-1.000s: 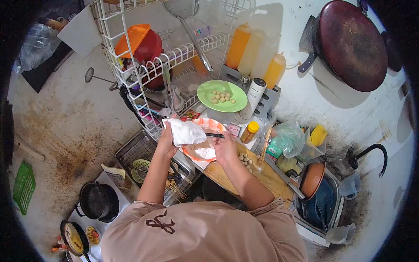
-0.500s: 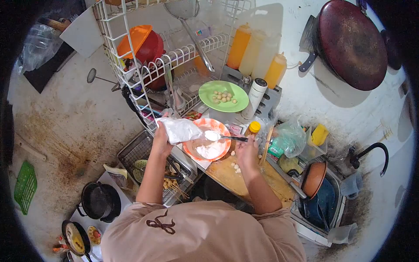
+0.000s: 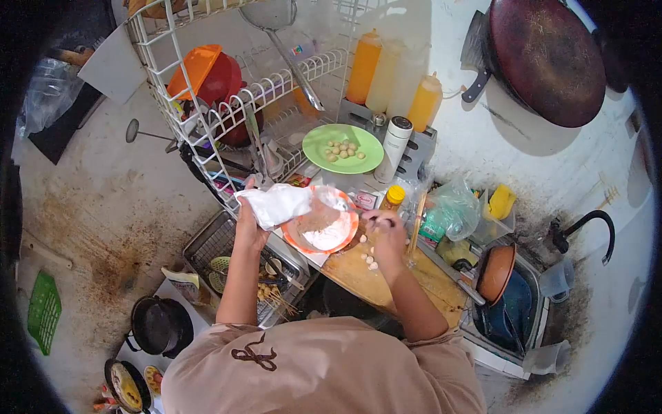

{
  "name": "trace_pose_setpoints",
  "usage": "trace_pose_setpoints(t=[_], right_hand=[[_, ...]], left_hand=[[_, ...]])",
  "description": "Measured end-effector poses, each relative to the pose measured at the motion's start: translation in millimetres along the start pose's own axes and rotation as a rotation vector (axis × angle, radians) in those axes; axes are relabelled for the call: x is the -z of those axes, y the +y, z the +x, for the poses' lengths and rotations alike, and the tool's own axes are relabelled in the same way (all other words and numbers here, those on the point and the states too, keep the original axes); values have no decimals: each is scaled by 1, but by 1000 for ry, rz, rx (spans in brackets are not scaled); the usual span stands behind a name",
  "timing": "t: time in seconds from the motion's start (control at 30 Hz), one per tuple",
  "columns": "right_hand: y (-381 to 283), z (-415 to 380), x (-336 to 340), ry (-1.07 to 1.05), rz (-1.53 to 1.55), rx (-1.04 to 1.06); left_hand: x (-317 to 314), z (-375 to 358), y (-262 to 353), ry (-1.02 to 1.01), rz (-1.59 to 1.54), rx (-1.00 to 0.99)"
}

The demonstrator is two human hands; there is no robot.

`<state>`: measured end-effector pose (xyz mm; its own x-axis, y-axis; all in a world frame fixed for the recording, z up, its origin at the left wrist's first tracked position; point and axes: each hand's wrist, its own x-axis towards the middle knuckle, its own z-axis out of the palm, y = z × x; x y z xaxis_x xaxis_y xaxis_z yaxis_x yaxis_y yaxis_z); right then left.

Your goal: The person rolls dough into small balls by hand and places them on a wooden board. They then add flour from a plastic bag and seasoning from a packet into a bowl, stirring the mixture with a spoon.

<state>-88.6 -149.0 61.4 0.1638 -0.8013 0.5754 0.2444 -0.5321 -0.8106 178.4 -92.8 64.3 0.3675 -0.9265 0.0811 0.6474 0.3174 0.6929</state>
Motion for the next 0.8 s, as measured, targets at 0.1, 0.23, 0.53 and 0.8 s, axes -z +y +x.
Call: trace_pose_setpoints(t=[0.1,0.23,0.53,0.8], right_hand=[[-11,11,3,74,47,126],[-4,12,5,104,141,80],[17,9,6,228,222,-149],[17,24,-19,186,461,-208]], left_hand=[[-3,-3,3,5,-42,7],[-1,1,2,17,-47,-49],[7,1,3,-18,20,-96],[1,-3,-4,5,-84,-35]])
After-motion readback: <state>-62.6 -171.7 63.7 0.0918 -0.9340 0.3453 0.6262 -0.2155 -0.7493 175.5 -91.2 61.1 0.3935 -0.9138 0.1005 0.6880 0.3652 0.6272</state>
